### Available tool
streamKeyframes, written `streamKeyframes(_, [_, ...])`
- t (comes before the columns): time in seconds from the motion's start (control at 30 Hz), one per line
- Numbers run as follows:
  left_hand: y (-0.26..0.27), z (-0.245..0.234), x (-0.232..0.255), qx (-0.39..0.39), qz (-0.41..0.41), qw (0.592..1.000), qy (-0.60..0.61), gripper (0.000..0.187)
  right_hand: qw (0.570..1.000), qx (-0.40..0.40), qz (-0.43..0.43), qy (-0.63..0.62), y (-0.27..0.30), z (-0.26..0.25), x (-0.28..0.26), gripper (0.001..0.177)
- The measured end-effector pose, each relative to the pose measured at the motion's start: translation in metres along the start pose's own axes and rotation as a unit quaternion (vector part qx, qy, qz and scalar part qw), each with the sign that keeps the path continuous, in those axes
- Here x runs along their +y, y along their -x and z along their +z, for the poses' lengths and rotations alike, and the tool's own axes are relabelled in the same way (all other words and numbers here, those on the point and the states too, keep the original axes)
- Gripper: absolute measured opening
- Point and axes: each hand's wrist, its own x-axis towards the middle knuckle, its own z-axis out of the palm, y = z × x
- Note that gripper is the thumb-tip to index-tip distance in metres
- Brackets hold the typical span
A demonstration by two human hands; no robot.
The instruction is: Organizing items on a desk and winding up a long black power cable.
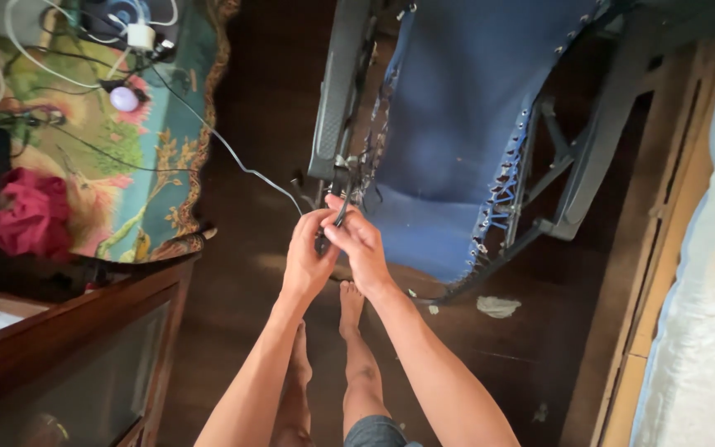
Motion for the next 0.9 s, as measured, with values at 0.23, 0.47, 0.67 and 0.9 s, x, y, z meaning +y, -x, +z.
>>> streamKeyframes(0.23, [0.017,-0.044,0.032,0.038,0.027,0.997,-0.062,0.029,0.996,-0.092,0.020,-0.009,0.024,0.048,-0.060,0.021])
streamKeyframes(0.47, [0.040,-0.083,0.048,0.097,0.036,0.994,-0.041,0.012,0.976,-0.210,0.025,0.047,0.030,0.096,-0.106,0.029])
streamKeyframes(0.67, [0.057,-0.121,0.080,0.129,0.011,0.991,-0.013,0.006,0.963,-0.253,0.051,0.079,0.038,0.132,-0.119,0.030])
streamKeyframes(0.9, [0.072,-0.168,0.084,0.143,0.010,0.990,0.006,0.009,0.954,-0.269,0.071,0.114,0.052,0.186,-0.142,0.037])
